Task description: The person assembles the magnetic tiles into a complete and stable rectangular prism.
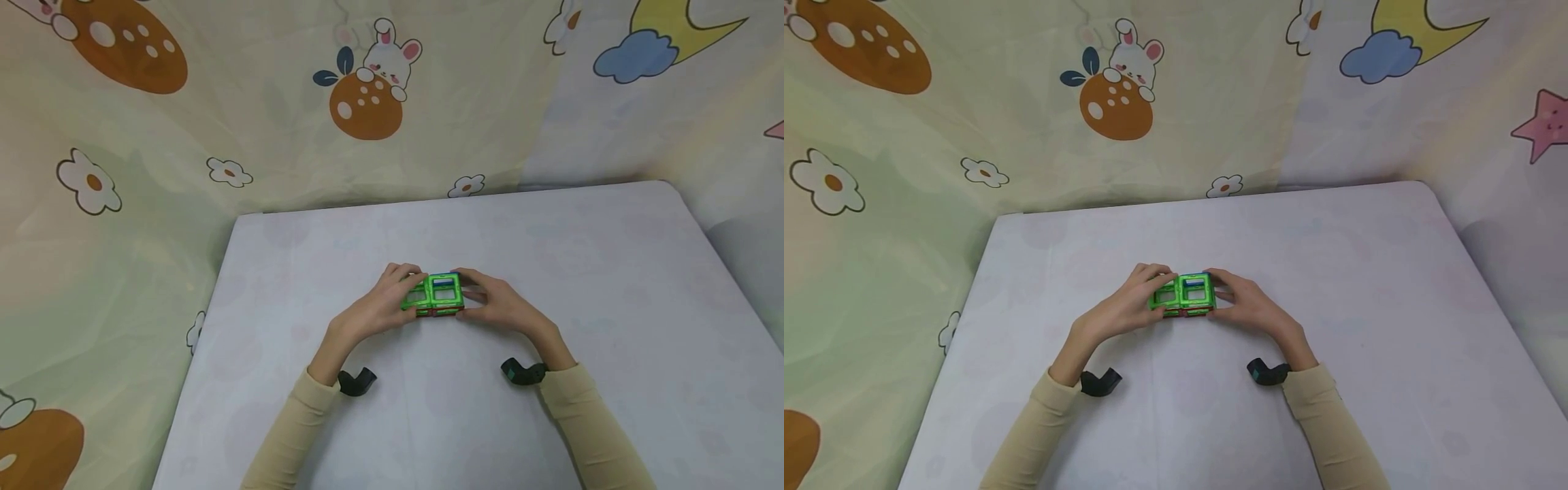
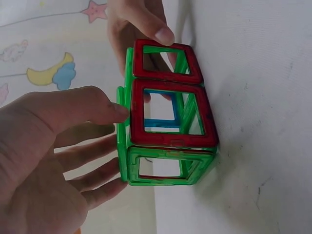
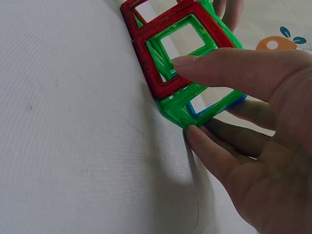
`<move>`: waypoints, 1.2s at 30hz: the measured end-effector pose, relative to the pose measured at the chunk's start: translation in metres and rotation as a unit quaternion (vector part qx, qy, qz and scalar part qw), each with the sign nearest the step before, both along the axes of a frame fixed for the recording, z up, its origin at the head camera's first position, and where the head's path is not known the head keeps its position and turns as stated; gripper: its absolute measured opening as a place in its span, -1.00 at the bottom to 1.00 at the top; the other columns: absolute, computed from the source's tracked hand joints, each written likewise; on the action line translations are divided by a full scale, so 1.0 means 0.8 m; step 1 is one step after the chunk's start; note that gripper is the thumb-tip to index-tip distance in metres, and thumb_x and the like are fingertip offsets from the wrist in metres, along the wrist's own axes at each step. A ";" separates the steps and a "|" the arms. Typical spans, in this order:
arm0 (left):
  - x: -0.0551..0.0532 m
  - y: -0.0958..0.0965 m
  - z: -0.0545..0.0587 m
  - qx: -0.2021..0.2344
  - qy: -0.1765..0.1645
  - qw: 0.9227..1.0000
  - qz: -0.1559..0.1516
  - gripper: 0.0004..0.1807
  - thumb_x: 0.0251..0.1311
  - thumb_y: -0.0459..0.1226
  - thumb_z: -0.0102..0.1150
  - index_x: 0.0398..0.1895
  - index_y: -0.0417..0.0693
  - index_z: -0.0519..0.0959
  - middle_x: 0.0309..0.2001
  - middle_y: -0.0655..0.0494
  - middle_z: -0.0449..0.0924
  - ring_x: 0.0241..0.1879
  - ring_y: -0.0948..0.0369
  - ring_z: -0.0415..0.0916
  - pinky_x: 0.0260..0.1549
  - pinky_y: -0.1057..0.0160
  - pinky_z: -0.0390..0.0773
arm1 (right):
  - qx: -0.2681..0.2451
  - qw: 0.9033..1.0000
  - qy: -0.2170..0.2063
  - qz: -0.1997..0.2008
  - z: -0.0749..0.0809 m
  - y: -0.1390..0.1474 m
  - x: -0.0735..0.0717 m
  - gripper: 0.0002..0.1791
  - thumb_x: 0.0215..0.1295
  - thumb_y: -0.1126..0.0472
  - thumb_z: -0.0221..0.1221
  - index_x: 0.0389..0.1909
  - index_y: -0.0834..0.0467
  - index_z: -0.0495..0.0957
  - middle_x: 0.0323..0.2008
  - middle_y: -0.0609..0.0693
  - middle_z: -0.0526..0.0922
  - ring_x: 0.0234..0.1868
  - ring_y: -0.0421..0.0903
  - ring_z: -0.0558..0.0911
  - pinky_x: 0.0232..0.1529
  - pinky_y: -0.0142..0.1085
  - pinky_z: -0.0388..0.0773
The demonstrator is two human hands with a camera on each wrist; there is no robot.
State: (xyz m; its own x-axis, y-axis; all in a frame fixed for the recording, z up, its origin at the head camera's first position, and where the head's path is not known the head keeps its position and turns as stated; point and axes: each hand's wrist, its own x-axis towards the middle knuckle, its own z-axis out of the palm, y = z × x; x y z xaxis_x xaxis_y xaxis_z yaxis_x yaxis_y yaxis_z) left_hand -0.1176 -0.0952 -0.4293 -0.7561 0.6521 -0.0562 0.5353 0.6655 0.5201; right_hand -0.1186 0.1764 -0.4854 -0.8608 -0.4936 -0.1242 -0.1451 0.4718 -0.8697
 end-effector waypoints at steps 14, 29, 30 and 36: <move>0.006 -0.020 -0.025 0.089 -0.064 0.989 0.095 0.01 0.17 -0.17 0.51 0.59 -0.21 0.13 0.52 -0.12 0.23 0.51 -0.02 0.18 0.45 -0.01 0.29 | 0.015 1.000 0.005 -0.011 0.000 0.002 0.002 -0.08 0.19 0.34 0.43 0.54 0.22 0.20 0.48 0.32 0.33 0.34 0.32 0.53 0.23 0.00 0.56; 0.000 -0.038 -0.069 0.149 -0.106 0.975 0.127 -0.04 0.09 -0.33 0.55 0.54 -0.22 0.23 0.35 -0.12 0.46 0.36 -0.02 0.47 0.34 0.09 0.45 | 0.005 1.000 -0.018 -0.004 0.003 -0.002 0.000 -0.07 0.20 0.35 0.43 0.55 0.22 0.18 0.50 0.33 0.28 0.37 0.33 0.49 0.22 -0.03 0.57; 0.000 -0.038 -0.069 0.152 -0.108 0.974 0.127 -0.04 0.09 -0.34 0.55 0.54 -0.22 0.23 0.34 -0.12 0.46 0.36 -0.02 0.48 0.33 0.11 0.46 | 0.005 1.000 -0.019 -0.005 0.003 -0.002 0.000 -0.06 0.19 0.35 0.43 0.55 0.22 0.18 0.50 0.33 0.28 0.37 0.33 0.49 0.22 -0.04 0.57; 0.001 -0.038 -0.067 0.172 -0.123 0.969 0.130 -0.04 0.07 -0.40 0.53 0.54 -0.24 0.22 0.34 -0.14 0.44 0.35 -0.04 0.48 0.27 0.20 0.50 | -0.005 1.000 -0.014 -0.009 0.001 -0.002 -0.001 -0.06 0.18 0.35 0.44 0.55 0.22 0.19 0.51 0.31 0.27 0.35 0.31 0.51 0.19 -0.07 0.59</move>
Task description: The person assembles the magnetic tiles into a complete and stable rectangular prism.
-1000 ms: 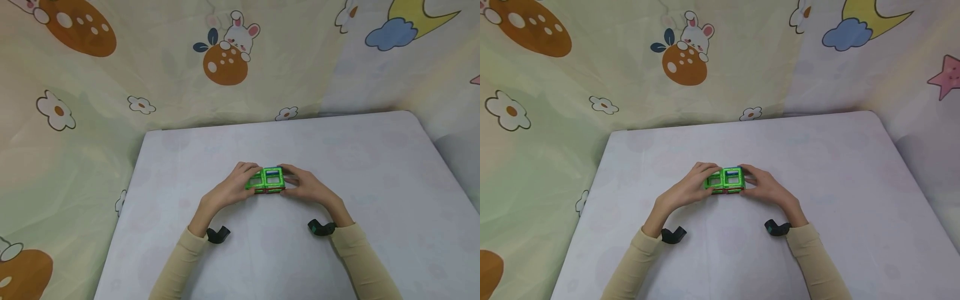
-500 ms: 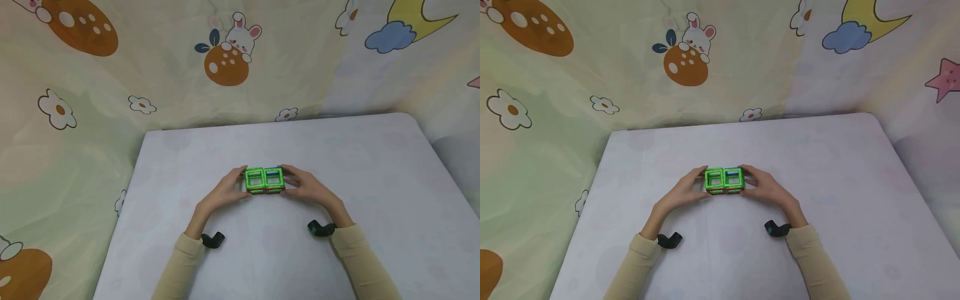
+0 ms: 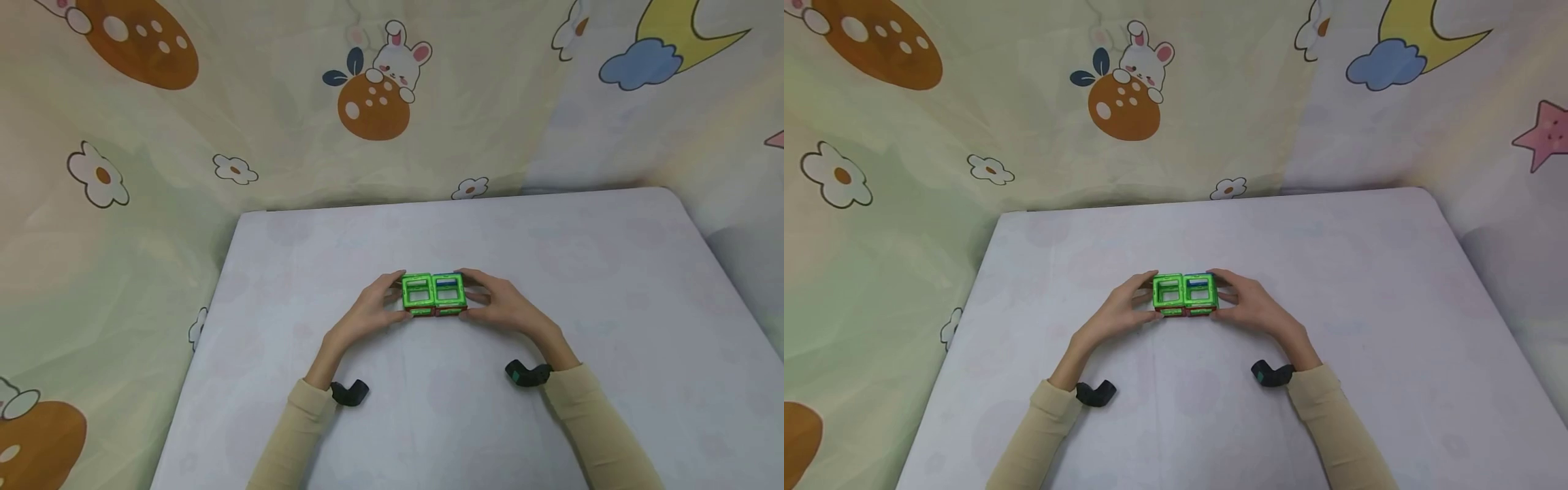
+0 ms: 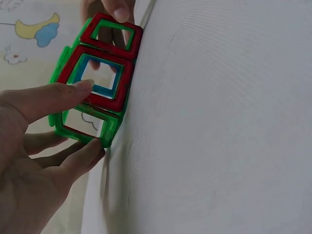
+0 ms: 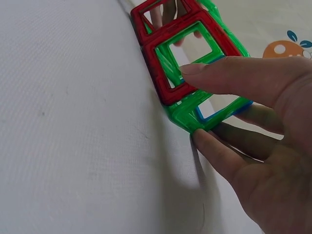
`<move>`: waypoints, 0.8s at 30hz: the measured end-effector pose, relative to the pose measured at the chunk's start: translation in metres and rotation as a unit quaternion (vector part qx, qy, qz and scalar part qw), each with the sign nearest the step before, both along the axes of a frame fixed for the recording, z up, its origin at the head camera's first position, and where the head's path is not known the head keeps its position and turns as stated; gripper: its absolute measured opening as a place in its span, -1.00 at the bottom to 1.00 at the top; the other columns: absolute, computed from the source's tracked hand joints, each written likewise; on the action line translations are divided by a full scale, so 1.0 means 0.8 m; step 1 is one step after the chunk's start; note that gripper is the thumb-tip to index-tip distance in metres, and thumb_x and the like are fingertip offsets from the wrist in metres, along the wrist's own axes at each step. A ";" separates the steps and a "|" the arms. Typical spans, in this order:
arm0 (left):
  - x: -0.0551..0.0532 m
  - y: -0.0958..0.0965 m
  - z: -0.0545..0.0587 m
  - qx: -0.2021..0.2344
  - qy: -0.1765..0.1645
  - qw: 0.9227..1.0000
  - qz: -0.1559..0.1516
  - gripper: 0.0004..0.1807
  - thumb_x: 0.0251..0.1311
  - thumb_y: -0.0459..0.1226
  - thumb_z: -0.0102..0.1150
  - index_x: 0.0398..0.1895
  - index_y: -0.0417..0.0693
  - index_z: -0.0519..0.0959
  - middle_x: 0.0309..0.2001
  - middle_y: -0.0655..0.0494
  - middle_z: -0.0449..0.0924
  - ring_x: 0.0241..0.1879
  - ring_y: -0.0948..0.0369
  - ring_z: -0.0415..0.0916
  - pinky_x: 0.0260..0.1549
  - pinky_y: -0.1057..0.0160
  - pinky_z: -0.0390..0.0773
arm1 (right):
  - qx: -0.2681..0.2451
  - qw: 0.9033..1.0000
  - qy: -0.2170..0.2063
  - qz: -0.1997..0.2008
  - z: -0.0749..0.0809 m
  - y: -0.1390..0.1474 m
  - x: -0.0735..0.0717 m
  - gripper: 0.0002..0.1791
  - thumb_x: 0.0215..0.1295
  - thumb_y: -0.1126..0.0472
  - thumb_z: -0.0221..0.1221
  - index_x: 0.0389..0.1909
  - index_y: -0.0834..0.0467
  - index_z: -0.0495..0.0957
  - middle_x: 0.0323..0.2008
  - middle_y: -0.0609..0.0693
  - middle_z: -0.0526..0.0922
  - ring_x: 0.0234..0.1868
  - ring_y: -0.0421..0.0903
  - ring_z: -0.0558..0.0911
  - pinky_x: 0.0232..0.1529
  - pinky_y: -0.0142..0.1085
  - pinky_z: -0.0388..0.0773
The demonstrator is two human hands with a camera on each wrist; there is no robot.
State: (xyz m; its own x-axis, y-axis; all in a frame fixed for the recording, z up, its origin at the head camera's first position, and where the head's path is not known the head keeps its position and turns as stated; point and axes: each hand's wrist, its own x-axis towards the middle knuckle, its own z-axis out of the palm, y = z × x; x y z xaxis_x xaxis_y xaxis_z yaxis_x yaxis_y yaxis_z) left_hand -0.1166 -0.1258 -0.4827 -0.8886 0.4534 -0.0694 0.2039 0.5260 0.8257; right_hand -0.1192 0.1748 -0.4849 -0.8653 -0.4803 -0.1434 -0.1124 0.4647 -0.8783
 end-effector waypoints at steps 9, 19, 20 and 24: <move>-0.015 -0.003 0.001 0.017 -0.006 1.000 -0.004 -0.04 0.09 -0.44 0.50 0.55 -0.24 0.19 0.36 -0.15 0.40 0.36 -0.06 0.48 0.25 0.21 0.52 | 0.013 1.000 0.016 -0.008 0.003 -0.004 -0.013 -0.07 0.17 0.36 0.44 0.54 0.22 0.21 0.49 0.30 0.31 0.33 0.27 0.55 0.19 -0.07 0.60; -0.043 -0.011 0.001 0.001 0.004 1.000 -0.004 -0.06 0.13 -0.44 0.47 0.56 -0.25 0.19 0.36 -0.16 0.41 0.37 -0.05 0.45 0.31 0.15 0.48 | 0.036 0.999 0.027 -0.015 0.009 -0.021 -0.039 -0.05 0.15 0.33 0.46 0.54 0.22 0.21 0.43 0.29 0.41 0.38 0.28 0.50 0.25 0.01 0.55; -0.045 -0.012 0.001 -0.001 0.006 1.000 -0.004 -0.06 0.13 -0.44 0.47 0.56 -0.24 0.19 0.36 -0.16 0.42 0.37 -0.05 0.45 0.31 0.14 0.48 | 0.038 0.999 0.027 -0.017 0.009 -0.022 -0.041 -0.04 0.14 0.32 0.46 0.54 0.23 0.21 0.42 0.28 0.42 0.39 0.28 0.48 0.26 0.01 0.54; -0.051 -0.012 0.001 -0.004 0.013 1.000 -0.005 -0.07 0.13 -0.43 0.47 0.55 -0.24 0.20 0.35 -0.16 0.43 0.37 -0.05 0.45 0.32 0.14 0.47 | 0.044 0.999 0.022 -0.021 0.009 -0.023 -0.048 -0.04 0.15 0.29 0.47 0.55 0.22 0.21 0.41 0.27 0.44 0.43 0.26 0.44 0.30 0.03 0.51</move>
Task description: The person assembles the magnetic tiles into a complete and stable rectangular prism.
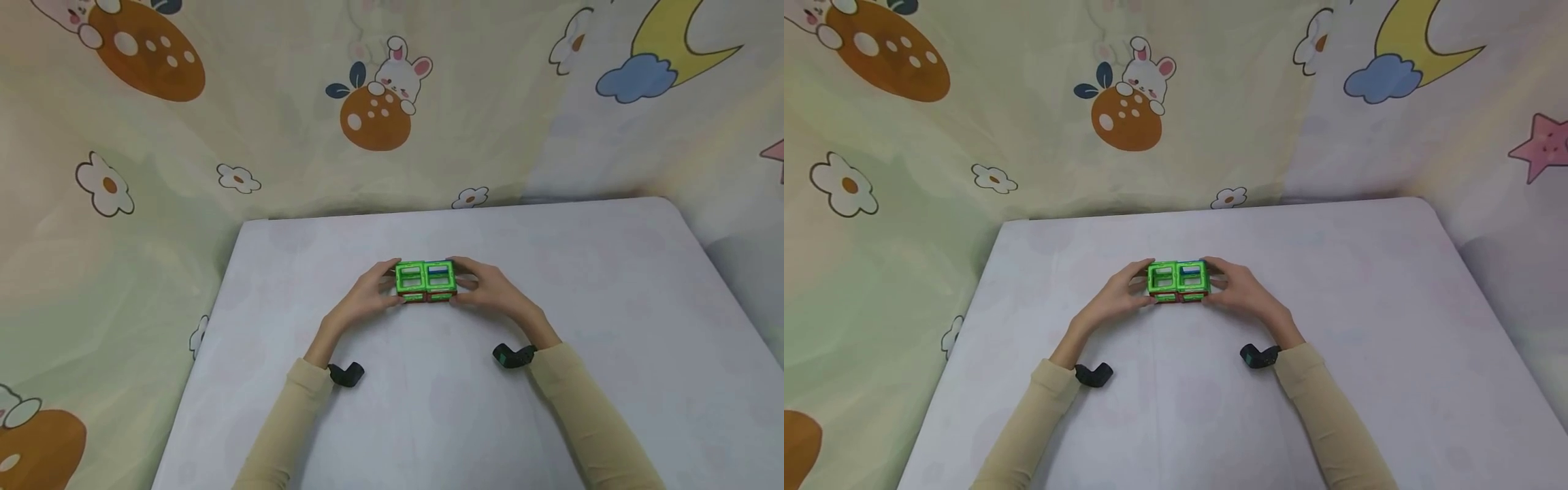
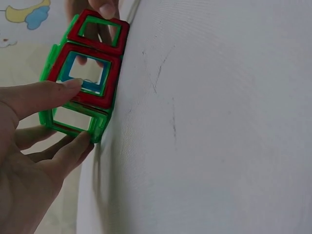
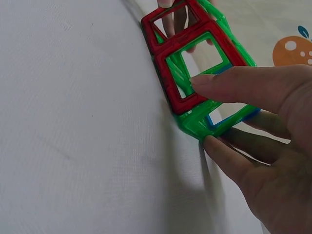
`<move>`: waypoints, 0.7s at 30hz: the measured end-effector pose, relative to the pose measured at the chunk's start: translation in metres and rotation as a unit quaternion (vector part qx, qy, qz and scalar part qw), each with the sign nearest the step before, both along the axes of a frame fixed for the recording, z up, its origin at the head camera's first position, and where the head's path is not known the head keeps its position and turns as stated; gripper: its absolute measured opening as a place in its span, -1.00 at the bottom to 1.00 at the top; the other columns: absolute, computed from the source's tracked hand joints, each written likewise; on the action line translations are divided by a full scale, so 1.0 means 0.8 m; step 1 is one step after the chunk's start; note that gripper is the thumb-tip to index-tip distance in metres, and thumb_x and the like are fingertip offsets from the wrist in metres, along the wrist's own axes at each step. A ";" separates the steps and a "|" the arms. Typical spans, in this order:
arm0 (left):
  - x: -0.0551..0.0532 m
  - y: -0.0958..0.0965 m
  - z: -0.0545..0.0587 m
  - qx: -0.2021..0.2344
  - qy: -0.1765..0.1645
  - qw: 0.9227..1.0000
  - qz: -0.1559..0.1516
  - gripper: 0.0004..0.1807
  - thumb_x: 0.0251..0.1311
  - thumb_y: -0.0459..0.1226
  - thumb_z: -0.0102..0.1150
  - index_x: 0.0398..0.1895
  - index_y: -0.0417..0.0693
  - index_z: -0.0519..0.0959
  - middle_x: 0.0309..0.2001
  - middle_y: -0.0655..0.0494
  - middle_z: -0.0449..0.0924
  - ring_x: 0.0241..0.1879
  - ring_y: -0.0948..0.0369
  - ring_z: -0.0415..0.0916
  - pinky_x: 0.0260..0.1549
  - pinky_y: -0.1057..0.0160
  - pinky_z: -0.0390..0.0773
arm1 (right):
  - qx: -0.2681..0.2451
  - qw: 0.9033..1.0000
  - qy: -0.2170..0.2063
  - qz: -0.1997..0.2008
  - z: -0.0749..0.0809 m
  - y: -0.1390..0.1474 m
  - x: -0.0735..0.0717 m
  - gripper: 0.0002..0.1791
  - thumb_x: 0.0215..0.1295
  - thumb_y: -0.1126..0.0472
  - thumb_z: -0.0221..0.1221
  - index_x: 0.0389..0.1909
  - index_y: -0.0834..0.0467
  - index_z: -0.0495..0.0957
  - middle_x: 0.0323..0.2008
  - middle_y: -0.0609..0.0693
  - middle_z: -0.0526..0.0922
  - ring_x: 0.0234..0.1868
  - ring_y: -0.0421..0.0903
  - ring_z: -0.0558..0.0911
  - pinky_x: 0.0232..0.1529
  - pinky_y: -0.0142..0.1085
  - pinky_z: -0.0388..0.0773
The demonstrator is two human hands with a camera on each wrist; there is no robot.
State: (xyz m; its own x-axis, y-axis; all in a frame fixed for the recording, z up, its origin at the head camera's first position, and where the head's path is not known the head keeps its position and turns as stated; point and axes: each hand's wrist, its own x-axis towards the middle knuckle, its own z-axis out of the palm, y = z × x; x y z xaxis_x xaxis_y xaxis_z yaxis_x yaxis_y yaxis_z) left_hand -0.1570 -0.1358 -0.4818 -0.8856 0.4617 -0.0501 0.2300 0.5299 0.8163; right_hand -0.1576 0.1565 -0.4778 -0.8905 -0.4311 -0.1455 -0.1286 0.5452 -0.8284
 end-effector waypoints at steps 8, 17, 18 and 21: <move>-0.004 0.002 -0.001 0.026 -0.028 0.999 0.007 -0.08 0.15 -0.44 0.45 0.56 -0.17 0.20 0.39 -0.14 0.38 0.38 -0.05 0.45 0.28 0.17 0.50 | -0.026 0.999 -0.024 0.001 0.000 0.005 -0.004 -0.03 0.19 0.32 0.44 0.58 0.17 0.16 0.50 0.26 0.31 0.43 0.28 0.44 0.29 0.01 0.52; -0.002 0.000 -0.006 0.011 -0.028 0.999 0.026 -0.05 0.17 -0.28 0.48 0.58 -0.11 0.19 0.42 -0.10 0.38 0.40 -0.07 0.42 0.36 0.02 0.43 | 0.006 1.000 -0.015 0.005 -0.004 0.006 0.002 0.12 0.19 0.14 0.48 0.65 0.04 -0.01 0.58 0.25 0.17 0.50 0.31 0.33 0.44 0.19 0.28; -0.001 -0.001 -0.006 0.006 -0.026 0.999 0.033 -0.06 0.18 -0.23 0.48 0.59 -0.09 0.19 0.42 -0.10 0.38 0.39 -0.08 0.42 0.35 -0.01 0.44 | 0.020 1.000 -0.002 0.001 -0.003 0.007 0.004 0.10 0.20 0.09 0.47 0.65 0.03 0.01 0.59 0.23 0.16 0.50 0.31 0.32 0.44 0.22 0.26; 0.004 -0.004 -0.002 -0.007 -0.021 0.998 0.054 -0.10 0.24 -0.10 0.43 0.58 -0.04 0.22 0.46 -0.08 0.35 0.40 -0.12 0.41 0.33 -0.09 0.44 | 0.050 0.998 0.040 -0.012 0.001 0.009 0.010 0.01 0.27 -0.05 0.40 0.63 0.03 0.09 0.59 0.21 0.17 0.51 0.34 0.29 0.43 0.30 0.22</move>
